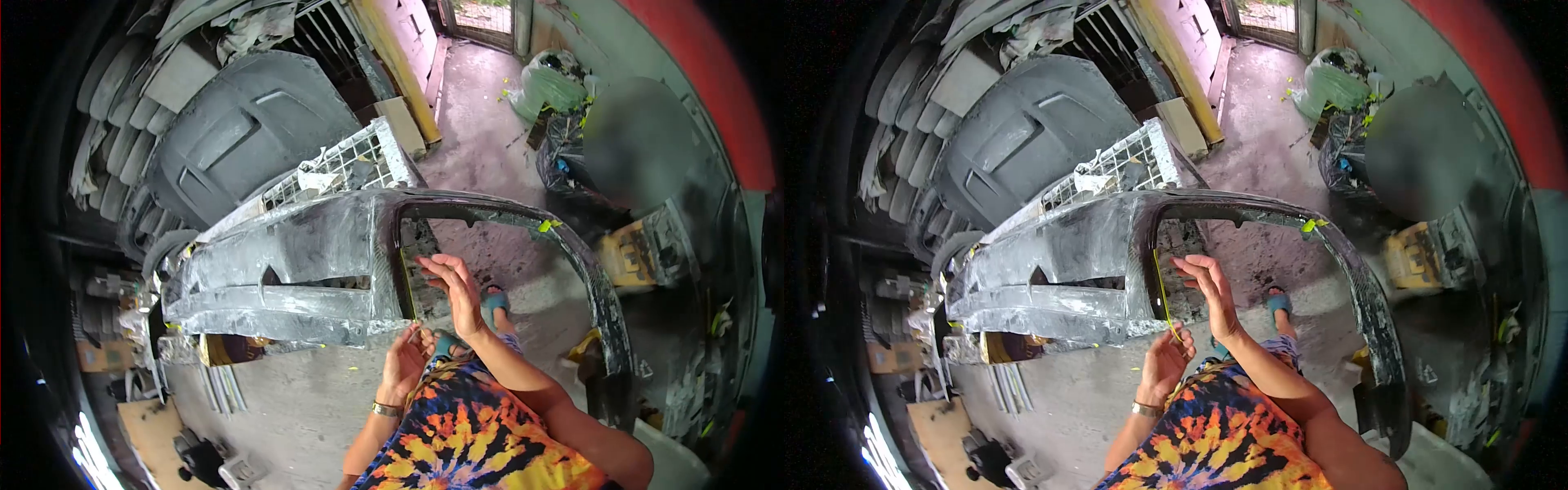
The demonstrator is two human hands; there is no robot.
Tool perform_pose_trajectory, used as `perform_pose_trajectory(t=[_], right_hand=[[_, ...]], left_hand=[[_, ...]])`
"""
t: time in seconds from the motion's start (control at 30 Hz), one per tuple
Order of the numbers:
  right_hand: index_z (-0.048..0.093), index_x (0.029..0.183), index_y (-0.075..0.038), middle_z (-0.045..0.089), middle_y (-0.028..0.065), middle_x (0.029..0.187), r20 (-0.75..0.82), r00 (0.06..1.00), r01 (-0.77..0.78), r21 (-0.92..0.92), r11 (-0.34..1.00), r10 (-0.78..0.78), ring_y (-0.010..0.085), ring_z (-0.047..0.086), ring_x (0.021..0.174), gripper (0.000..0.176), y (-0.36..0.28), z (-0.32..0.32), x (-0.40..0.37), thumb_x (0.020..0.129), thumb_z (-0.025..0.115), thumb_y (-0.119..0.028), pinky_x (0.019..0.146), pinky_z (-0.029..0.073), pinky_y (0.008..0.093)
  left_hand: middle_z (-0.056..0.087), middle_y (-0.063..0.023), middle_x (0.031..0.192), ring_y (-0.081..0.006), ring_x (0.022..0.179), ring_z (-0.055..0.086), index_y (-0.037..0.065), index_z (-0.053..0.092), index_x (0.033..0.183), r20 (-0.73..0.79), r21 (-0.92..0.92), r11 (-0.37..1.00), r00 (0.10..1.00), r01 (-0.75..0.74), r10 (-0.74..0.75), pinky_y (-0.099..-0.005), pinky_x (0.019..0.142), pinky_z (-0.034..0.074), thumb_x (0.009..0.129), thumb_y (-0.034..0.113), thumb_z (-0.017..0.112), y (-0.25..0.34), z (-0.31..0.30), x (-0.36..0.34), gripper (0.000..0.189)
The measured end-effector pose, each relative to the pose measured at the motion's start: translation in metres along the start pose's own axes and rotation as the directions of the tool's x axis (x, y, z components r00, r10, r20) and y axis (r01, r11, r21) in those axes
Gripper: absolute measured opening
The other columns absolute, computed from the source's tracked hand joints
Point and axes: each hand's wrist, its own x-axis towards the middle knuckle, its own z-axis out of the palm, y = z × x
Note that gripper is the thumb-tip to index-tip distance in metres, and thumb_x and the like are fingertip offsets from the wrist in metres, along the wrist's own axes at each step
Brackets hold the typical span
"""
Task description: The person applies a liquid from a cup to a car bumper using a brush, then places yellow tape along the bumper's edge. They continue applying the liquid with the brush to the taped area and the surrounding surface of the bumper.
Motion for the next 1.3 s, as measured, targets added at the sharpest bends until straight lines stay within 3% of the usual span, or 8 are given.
perform_pose_trajectory(t=[0.17, 0.33, 0.67, 0.73, 0.83, 0.93, 1.0, 1.3], right_hand=[[0.041, 0.126, -0.003, 0.053, 0.0168, 0.133, 0.009, 0.994, 0.109, -0.033, 0.993, -0.109, 0.0226, 0.052, 0.117, 0.047, 0.005, 0.002, -0.004, 0.099, 0.035, -0.041, 0.099, 0.037, 0.0370], [0.038, 0.129, -0.006, 0.048, 0.0198, 0.137, 0.032, 0.983, 0.173, 0.179, 0.968, -0.182, 0.0246, 0.043, 0.129, 0.048, 0.018, 0.003, -0.001, 0.098, 0.046, -0.041, 0.107, 0.028, 0.0393], [0.040, 0.126, -0.003, 0.051, 0.0233, 0.133, 0.059, 0.977, 0.198, 0.096, 0.976, -0.204, 0.0286, 0.046, 0.129, 0.050, 0.022, 0.005, 0.000, 0.096, 0.045, -0.042, 0.108, 0.026, 0.0398], [0.040, 0.126, -0.005, 0.052, 0.0193, 0.132, 0.076, 0.972, 0.213, 0.097, 0.972, -0.220, 0.0272, 0.047, 0.128, 0.044, 0.021, 0.005, 0.001, 0.097, 0.048, -0.037, 0.107, 0.029, 0.0396], [0.040, 0.127, -0.004, 0.053, 0.0192, 0.131, 0.095, 0.972, 0.206, 0.075, 0.976, -0.213, 0.0272, 0.047, 0.128, 0.046, 0.020, 0.004, 0.002, 0.097, 0.049, -0.037, 0.107, 0.029, 0.0395], [0.040, 0.128, -0.004, 0.053, 0.0190, 0.131, 0.083, 0.979, 0.180, 0.086, 0.980, -0.187, 0.0273, 0.047, 0.127, 0.047, 0.019, 0.005, 0.001, 0.096, 0.050, -0.037, 0.106, 0.030, 0.0400], [0.040, 0.127, -0.002, 0.053, 0.0203, 0.130, 0.077, 0.983, 0.163, 0.073, 0.984, -0.169, 0.0274, 0.047, 0.127, 0.050, 0.019, 0.006, 0.000, 0.095, 0.048, -0.040, 0.107, 0.029, 0.0402], [0.039, 0.125, 0.001, 0.057, 0.0222, 0.126, 0.068, 0.986, 0.149, 0.014, 0.989, -0.149, 0.0291, 0.052, 0.121, 0.056, 0.013, 0.005, -0.006, 0.094, 0.048, -0.045, 0.106, 0.033, 0.0405]], left_hand=[[0.059, -0.0062, 0.101, -0.0179, 0.095, 0.055, 0.007, 0.052, 0.118, -0.029, 0.208, 0.971, 0.993, 0.116, -0.113, -0.0330, 0.090, 0.042, 0.096, 0.027, 0.050, -0.008, -0.001, -0.009, 0.030], [0.060, -0.0059, 0.103, -0.0182, 0.097, 0.056, 0.008, 0.053, 0.115, -0.056, 0.310, 0.936, 0.986, 0.167, -0.157, -0.0334, 0.089, 0.042, 0.096, 0.028, 0.051, -0.009, -0.004, -0.011, 0.028], [0.059, -0.0075, 0.104, -0.0187, 0.099, 0.055, 0.006, 0.051, 0.119, -0.046, 0.339, 0.927, 0.987, 0.158, -0.151, -0.0332, 0.089, 0.042, 0.095, 0.030, 0.053, -0.008, -0.011, -0.009, 0.035], [0.059, -0.0075, 0.104, -0.0188, 0.099, 0.055, 0.005, 0.051, 0.120, -0.038, 0.335, 0.931, 0.989, 0.146, -0.141, -0.0332, 0.089, 0.042, 0.095, 0.031, 0.054, -0.007, -0.009, -0.008, 0.036], [0.060, -0.0057, 0.103, -0.0188, 0.099, 0.055, 0.010, 0.055, 0.106, -0.052, 0.350, 0.925, 0.988, 0.152, -0.143, -0.0341, 0.089, 0.041, 0.096, 0.029, 0.051, -0.006, -0.004, -0.008, 0.022], [0.060, -0.0056, 0.103, -0.0189, 0.098, 0.055, 0.009, 0.054, 0.110, -0.047, 0.333, 0.932, 0.990, 0.142, -0.134, -0.0342, 0.089, 0.041, 0.096, 0.030, 0.051, -0.005, -0.004, -0.008, 0.025], [0.058, -0.0082, 0.105, -0.0190, 0.099, 0.055, 0.003, 0.049, 0.124, -0.015, 0.337, 0.933, 0.991, 0.129, -0.131, -0.0325, 0.089, 0.043, 0.093, 0.033, 0.055, -0.004, -0.008, -0.007, 0.043], [0.059, -0.0056, 0.105, -0.0189, 0.098, 0.055, 0.008, 0.053, 0.119, -0.014, 0.359, 0.923, 0.990, 0.138, -0.142, -0.0336, 0.090, 0.041, 0.095, 0.033, 0.053, -0.001, -0.005, -0.005, 0.035]])
